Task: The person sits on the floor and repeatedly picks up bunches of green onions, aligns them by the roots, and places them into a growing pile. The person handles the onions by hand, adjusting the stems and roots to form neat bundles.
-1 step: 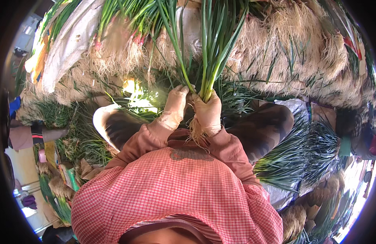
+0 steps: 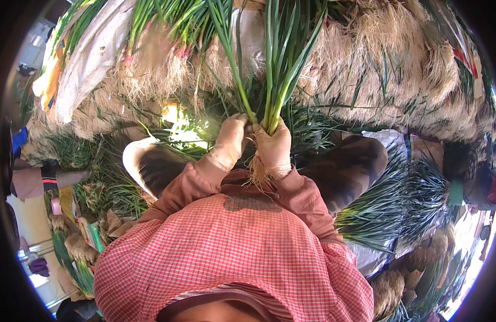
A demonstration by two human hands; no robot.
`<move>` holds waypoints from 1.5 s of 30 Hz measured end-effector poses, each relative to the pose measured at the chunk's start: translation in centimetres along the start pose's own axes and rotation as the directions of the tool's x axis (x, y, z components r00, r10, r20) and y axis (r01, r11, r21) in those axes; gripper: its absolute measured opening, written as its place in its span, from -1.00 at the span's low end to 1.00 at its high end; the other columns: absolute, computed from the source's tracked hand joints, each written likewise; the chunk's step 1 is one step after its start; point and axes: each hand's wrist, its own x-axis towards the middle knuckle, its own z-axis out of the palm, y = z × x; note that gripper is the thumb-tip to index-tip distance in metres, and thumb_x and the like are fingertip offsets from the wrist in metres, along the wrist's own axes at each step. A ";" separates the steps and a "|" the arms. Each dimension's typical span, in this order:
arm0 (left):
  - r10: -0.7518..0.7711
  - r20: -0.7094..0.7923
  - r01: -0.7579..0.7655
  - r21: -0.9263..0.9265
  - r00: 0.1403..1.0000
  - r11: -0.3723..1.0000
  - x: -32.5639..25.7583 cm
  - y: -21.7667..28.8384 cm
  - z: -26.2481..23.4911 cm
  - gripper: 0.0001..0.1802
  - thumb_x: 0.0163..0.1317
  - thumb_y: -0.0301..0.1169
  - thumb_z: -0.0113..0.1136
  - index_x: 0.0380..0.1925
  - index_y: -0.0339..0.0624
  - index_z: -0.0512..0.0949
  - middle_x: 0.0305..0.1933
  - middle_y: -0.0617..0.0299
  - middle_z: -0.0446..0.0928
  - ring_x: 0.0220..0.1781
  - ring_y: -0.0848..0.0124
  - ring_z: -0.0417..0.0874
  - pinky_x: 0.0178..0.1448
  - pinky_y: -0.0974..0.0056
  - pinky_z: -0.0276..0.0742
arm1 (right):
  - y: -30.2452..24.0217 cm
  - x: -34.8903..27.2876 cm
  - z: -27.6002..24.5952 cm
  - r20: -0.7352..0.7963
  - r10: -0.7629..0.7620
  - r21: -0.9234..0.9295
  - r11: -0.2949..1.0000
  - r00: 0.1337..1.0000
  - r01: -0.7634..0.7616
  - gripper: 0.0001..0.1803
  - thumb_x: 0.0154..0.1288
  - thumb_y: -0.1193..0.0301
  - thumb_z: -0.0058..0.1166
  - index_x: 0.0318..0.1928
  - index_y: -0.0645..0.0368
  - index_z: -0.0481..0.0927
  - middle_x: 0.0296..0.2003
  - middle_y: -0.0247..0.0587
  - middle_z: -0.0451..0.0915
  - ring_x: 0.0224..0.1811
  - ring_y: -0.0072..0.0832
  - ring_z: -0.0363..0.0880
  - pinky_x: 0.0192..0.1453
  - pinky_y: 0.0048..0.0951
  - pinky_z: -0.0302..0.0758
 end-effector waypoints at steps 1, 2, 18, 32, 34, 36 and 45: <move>-0.166 0.012 0.166 -0.177 0.986 0.970 0.7 0.0 -0.3 -0.83 0.32 -0.46 -0.08 -0.40 -0.26 0.48 -0.56 0.30 0.45 -0.60 0.52 0.40 -0.47 0.40 0.41 | -0.1 -0.2 -0.1 0.021 -0.006 0.019 1.000 1.000 0.006 -0.92 0.28 0.54 0.09 -0.23 0.21 0.49 -0.56 -0.40 0.51 -0.68 -0.73 0.36 -0.66 -0.69 0.29; -0.303 0.031 0.293 -0.363 0.953 0.885 1.4 0.5 -0.9 -0.83 0.33 -0.45 -0.08 -0.41 -0.27 0.46 -0.57 0.31 0.42 -0.59 0.52 0.38 -0.43 0.39 0.43 | -0.2 -0.4 -0.1 0.088 0.064 0.090 0.993 0.994 -0.072 -0.92 0.28 0.54 0.09 -0.23 0.21 0.49 -0.57 -0.39 0.51 -0.71 -0.72 0.34 -0.68 -0.68 0.26; 0.778 -0.091 -0.551 0.656 0.622 0.517 -9.6 14.5 -5.9 -0.86 0.36 -0.41 0.01 -0.19 -0.13 0.54 -0.40 0.27 0.55 -0.49 0.60 0.51 -0.49 0.44 0.43 | -1.7 0.2 0.3 0.394 0.030 0.208 0.971 0.919 -0.121 -0.89 0.37 0.37 0.02 -0.24 0.12 0.45 -0.55 -0.27 0.58 -0.70 -0.57 0.53 -0.74 -0.69 0.29; 0.877 -0.010 -0.366 0.906 0.480 0.211 -9.1 15.8 -22.6 -0.72 0.32 -0.39 0.04 0.02 -0.15 0.51 -0.08 0.19 0.57 -0.23 0.44 0.59 -0.10 0.40 0.50 | 0.0 -0.9 1.4 0.254 -0.024 0.105 0.994 0.967 -0.003 -0.76 0.42 0.37 -0.07 0.03 0.15 0.43 -0.62 -0.48 0.34 -0.70 -0.75 0.22 -0.67 -0.69 0.21; 0.788 0.238 -0.665 0.697 0.568 0.269 -6.9 12.8 -12.0 -0.77 0.35 -0.45 -0.01 -0.05 -0.13 0.55 -0.16 0.20 0.62 -0.23 0.51 0.59 -0.15 0.40 0.53 | 0.3 -1.1 1.7 0.176 -0.012 0.070 0.998 0.984 0.000 -0.59 0.41 0.45 -0.08 0.24 0.08 0.34 -0.60 -0.51 0.33 -0.69 -0.78 0.19 -0.66 -0.72 0.19; 0.638 0.410 -0.741 0.524 0.651 0.420 -5.7 10.9 -4.1 -0.76 0.29 -0.42 0.12 -0.05 -0.12 0.56 -0.29 0.25 0.64 -0.39 0.61 0.57 -0.36 0.43 0.49 | 0.8 -1.3 1.7 0.105 0.005 0.085 0.996 0.994 -0.014 -0.53 0.40 0.47 -0.07 0.30 0.07 0.30 -0.60 -0.52 0.32 -0.68 -0.79 0.19 -0.66 -0.72 0.19; 0.611 0.450 -0.655 0.739 0.652 0.155 -2.8 7.8 4.2 -0.63 0.03 -0.38 0.36 -0.15 -0.12 0.48 -0.51 0.17 0.59 -0.49 0.23 0.64 -0.38 0.22 0.53 | 2.3 -1.0 -0.1 0.081 -0.195 -0.044 0.979 0.978 0.199 -0.49 0.35 0.55 -0.03 0.30 0.18 0.28 -0.44 -0.56 0.36 -0.51 -0.79 0.23 -0.49 -0.72 0.28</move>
